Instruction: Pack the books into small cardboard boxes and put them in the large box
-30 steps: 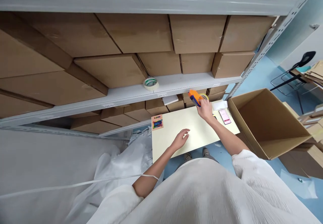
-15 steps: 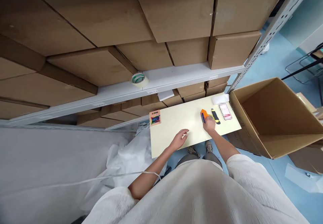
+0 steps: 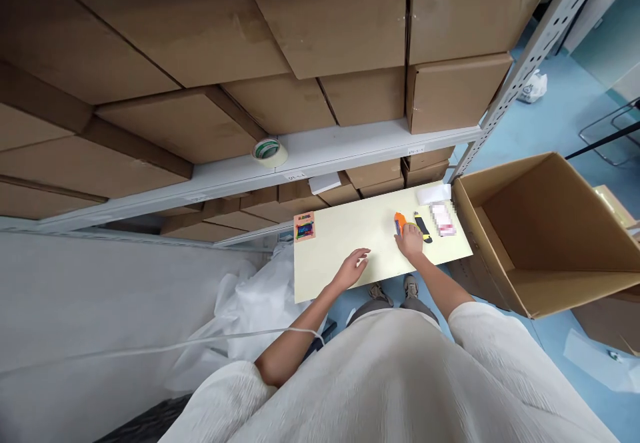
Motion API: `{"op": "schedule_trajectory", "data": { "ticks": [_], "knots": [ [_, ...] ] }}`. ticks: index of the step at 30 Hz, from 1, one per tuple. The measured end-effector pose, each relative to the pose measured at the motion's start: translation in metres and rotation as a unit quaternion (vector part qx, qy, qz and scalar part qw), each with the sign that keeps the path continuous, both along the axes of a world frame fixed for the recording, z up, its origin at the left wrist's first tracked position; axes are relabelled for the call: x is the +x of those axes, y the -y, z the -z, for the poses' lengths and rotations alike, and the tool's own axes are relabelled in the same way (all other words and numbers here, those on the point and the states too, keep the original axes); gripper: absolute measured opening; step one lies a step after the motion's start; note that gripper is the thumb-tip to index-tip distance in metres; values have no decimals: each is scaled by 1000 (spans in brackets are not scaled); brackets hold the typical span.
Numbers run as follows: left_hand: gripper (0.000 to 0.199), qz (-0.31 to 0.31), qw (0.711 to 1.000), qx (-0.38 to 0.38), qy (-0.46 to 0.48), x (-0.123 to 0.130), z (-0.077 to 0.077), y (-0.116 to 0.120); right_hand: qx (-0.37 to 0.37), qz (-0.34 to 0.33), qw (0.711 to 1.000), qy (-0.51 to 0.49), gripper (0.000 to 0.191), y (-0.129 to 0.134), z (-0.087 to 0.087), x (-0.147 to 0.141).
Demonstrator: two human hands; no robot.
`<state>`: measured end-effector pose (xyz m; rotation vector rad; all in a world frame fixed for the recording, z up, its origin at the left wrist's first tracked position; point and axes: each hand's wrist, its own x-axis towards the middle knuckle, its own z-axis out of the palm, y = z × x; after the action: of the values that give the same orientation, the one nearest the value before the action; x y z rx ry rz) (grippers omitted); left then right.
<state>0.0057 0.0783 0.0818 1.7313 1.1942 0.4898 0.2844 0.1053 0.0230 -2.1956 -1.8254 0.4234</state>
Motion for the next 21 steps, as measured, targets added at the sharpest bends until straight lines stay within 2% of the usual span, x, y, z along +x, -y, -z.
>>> {"op": "schedule_trajectory", "data": {
  "ticks": [3,6,10,15,21],
  "knots": [
    [34,-30,999,18,6,7,-7,-4,13,-38,999,18,30,-10,-21,5],
    [34,-86,996,33,19,11,-16,-3,33,-91,995,23,28,-21,-42,7],
    [34,-174,983,47,26,5,-23,14,67,-187,980,-9,27,-30,-63,-6],
    [34,-280,958,57,26,-19,-27,63,69,-312,946,-43,28,-27,-80,-55],
    [33,-396,913,95,6,-65,-36,141,62,-438,895,-50,27,-2,-97,-142]
  ]
}}
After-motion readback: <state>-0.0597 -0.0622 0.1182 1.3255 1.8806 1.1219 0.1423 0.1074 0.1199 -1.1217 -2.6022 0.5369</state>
